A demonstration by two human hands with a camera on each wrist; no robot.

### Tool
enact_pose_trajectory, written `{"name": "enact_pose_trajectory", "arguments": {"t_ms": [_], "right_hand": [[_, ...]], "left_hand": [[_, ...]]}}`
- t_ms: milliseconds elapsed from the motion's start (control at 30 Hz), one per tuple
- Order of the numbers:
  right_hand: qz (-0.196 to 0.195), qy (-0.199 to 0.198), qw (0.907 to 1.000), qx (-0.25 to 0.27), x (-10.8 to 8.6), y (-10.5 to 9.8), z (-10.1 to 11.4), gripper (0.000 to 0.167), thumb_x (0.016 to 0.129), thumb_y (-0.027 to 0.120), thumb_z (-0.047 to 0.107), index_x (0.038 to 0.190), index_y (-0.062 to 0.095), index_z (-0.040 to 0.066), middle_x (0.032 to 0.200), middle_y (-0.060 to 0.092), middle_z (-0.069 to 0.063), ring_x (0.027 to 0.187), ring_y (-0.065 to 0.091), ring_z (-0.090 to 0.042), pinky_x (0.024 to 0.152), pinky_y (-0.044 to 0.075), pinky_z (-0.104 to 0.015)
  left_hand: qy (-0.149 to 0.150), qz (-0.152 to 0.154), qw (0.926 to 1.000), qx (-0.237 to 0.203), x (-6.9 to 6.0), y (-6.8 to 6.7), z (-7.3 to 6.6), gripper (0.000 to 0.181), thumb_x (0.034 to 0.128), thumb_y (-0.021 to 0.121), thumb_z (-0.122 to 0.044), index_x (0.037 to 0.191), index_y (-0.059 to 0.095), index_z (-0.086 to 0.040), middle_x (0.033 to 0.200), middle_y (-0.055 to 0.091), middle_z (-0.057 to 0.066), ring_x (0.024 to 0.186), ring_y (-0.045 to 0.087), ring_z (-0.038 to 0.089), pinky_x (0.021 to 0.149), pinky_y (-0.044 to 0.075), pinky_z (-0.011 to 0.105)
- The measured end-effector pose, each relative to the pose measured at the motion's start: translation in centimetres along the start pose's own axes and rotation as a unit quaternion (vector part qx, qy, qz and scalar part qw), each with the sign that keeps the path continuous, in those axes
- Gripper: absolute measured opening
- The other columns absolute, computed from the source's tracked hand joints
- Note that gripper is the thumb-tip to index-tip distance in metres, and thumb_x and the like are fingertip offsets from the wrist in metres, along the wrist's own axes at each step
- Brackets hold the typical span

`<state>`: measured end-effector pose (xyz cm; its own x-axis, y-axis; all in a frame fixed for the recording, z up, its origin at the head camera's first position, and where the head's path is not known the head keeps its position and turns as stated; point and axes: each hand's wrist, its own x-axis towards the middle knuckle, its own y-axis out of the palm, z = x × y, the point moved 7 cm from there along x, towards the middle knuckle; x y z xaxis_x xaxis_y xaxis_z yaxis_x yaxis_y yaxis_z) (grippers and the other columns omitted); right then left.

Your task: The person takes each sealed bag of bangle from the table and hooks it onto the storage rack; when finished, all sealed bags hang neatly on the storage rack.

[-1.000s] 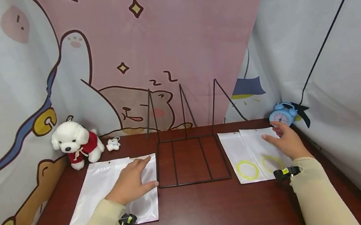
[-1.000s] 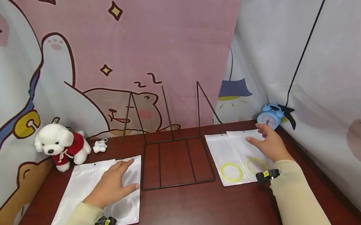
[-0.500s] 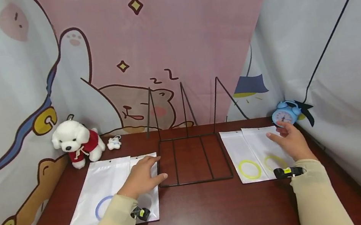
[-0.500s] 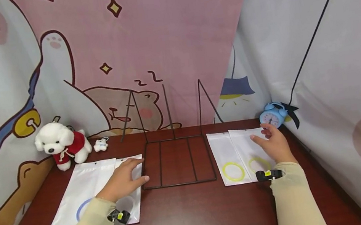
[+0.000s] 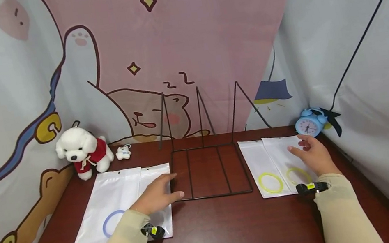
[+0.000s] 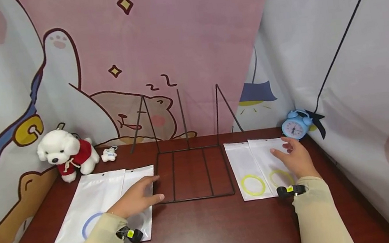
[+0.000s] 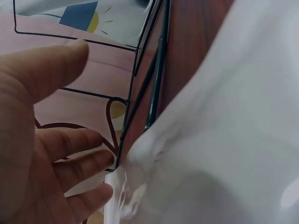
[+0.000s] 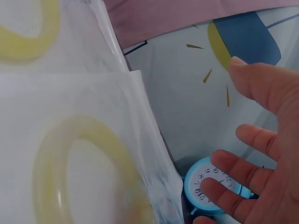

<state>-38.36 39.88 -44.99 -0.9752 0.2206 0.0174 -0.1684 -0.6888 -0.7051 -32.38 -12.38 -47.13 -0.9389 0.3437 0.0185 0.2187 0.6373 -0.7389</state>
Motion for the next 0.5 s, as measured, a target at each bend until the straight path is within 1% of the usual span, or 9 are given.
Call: {"name": "enact_pose_trajectory", "arguments": {"t_ms": [133, 333, 400, 500], "right_hand": [[-0.002, 0.002, 1.0, -0.003, -0.2, -0.1, -0.5, 0.092, 0.1, 0.064, 0.059, 0.164, 0.03, 0.001, 0.156, 0.042, -0.035, 0.14, 0.039, -0.054, 0.112, 0.039, -0.073], [-0.006, 0.0, 1.0, -0.005, -0.1, 0.1, -0.9, 0.091, 0.1, 0.066, 0.056, 0.163, 0.031, 0.0, 0.155, 0.042, -0.036, 0.139, 0.042, -0.054, 0.112, 0.041, -0.071], [-0.006, 0.0, 1.0, -0.007, 0.1, 0.1, -1.1, 0.091, 0.1, 0.066, 0.056, 0.163, 0.031, -0.001, 0.156, 0.042, -0.036, 0.139, 0.042, -0.054, 0.111, 0.041, -0.071], [0.0, 0.006, 1.0, -0.006, 0.2, 0.2, -1.4, 0.093, 0.1, 0.065, 0.056, 0.164, 0.029, -0.001, 0.157, 0.04, -0.036, 0.141, 0.041, -0.054, 0.111, 0.042, -0.071]], "left_hand": [[0.001, 0.013, 0.9999, 0.005, 0.0, 0.5, 0.0, 0.081, 0.0923, 0.08, -0.036, 0.156, 0.048, 0.001, 0.16, 0.047, 0.023, 0.151, 0.042, 0.043, 0.123, 0.035, 0.058], [0.013, 0.012, 0.9988, 0.045, 0.2, 0.6, 0.1, 0.083, 0.0883, 0.084, -0.031, 0.155, 0.048, 0.003, 0.162, 0.045, 0.021, 0.152, 0.04, 0.043, 0.124, 0.034, 0.058], [0.011, 0.012, 0.9984, 0.055, 0.2, 0.5, 0.2, 0.083, 0.0881, 0.084, -0.03, 0.155, 0.048, 0.002, 0.163, 0.044, 0.02, 0.153, 0.038, 0.043, 0.125, 0.03, 0.062], [0.005, 0.017, 0.998, 0.061, 0.3, 0.5, 0.3, 0.082, 0.088, 0.084, -0.03, 0.156, 0.048, 0.001, 0.164, 0.044, 0.019, 0.155, 0.033, 0.045, 0.125, 0.022, 0.07]]}}
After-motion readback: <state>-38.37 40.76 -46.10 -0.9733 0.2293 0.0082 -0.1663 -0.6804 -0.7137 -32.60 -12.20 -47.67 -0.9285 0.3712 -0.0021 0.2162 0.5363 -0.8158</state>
